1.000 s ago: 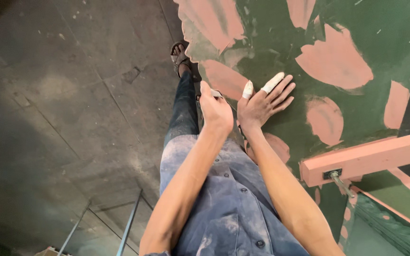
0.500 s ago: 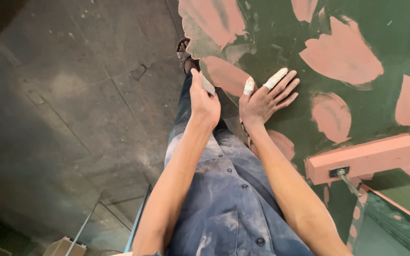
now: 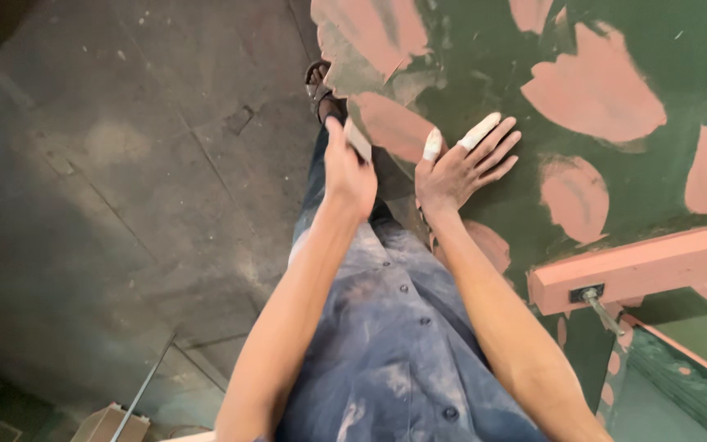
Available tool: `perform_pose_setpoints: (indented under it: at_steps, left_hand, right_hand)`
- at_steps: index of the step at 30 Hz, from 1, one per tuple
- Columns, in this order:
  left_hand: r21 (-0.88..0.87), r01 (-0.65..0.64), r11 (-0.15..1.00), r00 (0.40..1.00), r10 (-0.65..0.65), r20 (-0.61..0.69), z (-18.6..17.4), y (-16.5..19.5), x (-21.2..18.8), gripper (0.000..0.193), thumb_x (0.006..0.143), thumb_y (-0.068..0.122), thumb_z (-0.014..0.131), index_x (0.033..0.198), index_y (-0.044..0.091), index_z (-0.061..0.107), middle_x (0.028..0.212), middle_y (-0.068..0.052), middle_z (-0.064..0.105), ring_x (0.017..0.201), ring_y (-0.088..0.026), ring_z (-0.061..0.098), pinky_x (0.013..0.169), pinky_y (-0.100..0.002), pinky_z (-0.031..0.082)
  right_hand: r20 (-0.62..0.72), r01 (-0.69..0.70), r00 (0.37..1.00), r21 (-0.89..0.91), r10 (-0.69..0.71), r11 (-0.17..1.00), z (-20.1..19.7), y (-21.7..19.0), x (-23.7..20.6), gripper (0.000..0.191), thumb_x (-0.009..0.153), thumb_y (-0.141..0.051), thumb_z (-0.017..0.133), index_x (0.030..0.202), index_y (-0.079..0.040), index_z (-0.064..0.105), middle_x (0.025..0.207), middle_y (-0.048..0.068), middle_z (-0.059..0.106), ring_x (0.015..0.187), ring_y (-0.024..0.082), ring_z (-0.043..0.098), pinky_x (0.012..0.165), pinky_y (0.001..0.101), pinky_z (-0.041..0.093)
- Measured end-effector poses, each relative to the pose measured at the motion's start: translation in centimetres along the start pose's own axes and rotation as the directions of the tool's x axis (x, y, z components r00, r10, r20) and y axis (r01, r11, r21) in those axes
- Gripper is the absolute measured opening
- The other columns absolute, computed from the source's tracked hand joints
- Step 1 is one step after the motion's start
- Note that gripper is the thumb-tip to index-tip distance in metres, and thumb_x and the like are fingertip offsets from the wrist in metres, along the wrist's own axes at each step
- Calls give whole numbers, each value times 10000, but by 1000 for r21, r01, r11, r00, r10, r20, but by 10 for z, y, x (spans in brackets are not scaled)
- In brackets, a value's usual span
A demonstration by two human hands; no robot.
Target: The person scrapes pink paint from a green surface using a small metal scraper held in the right hand while stabilizing the surface with the left hand. The person moves along the surface, repeatedly scraping small areas to remove paint flakes.
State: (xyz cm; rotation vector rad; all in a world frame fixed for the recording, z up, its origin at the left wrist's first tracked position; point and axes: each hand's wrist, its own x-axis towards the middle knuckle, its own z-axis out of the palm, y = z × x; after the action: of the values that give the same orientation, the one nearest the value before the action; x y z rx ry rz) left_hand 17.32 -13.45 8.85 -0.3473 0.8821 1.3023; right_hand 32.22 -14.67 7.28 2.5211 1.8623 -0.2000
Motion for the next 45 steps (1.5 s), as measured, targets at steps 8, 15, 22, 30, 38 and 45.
perform_pose_setpoints:
  at_steps: [8, 15, 22, 30, 38, 45]
  left_hand:
    - [-12, 18, 1000, 1000, -18, 3, -21, -1, 13, 592, 1156, 504, 282, 1448, 19, 456, 1519, -77, 504, 1428, -213, 428, 1227, -361, 298]
    - [121, 20, 992, 999, -23, 25, -13, 6, 19, 628, 1101, 509, 249, 1505, 68, 440, 1561, -49, 469, 1463, -200, 394, 1225, -338, 280]
    - [329, 59, 942, 998, -60, -9, 4, 21, 13, 644, 1084, 518, 238, 1520, 89, 439, 1566, -41, 471, 1431, -186, 428, 1191, -323, 310]
    - [378, 102, 920, 995, -103, -16, 13, 37, 19, 724, 1079, 568, 250, 1558, 44, 395, 1581, -63, 468, 1462, -207, 412, 1226, -361, 290]
    - [296, 265, 918, 959, -221, -176, 12, 46, 27, 832, 983, 701, 208, 1549, 113, 373, 1563, -30, 448, 1454, -212, 394, 1197, -416, 247]
    - [484, 202, 851, 979, -181, -91, -15, 47, 39, 1015, 1052, 782, 169, 1411, -93, 538, 1345, -182, 620, 1224, -292, 481, 1154, -413, 352]
  right_hand:
    - [-13, -3, 1000, 13, 4, 1000, 1, -2, 1, 860, 1121, -537, 447, 1634, 80, 137, 1709, 290, 108, 1593, 482, 81, 1274, 655, 64]
    - [-25, 6, 1000, 34, -5, 999, 3, -2, 1, 863, 1121, -532, 456, 1634, 87, 141, 1707, 294, 114, 1595, 482, 83, 1273, 660, 65]
    - [7, -10, 1000, -3, 10, 1000, 2, -1, -2, 854, 1124, -545, 447, 1635, 69, 144, 1708, 277, 112, 1597, 471, 81, 1280, 651, 73]
    - [2, 13, 1000, 18, -13, 1000, -2, -3, -1, 845, 1138, -524, 435, 1640, 83, 129, 1716, 289, 102, 1602, 482, 82, 1288, 655, 73]
    - [-9, 9, 1000, 9, -8, 1000, -3, -3, -1, 846, 1140, -536, 447, 1644, 73, 147, 1718, 278, 117, 1608, 473, 98, 1297, 649, 86]
    - [42, -9, 999, 35, 8, 999, -4, -2, -1, 858, 1137, -533, 456, 1639, 89, 147, 1714, 293, 113, 1599, 492, 86, 1286, 658, 70]
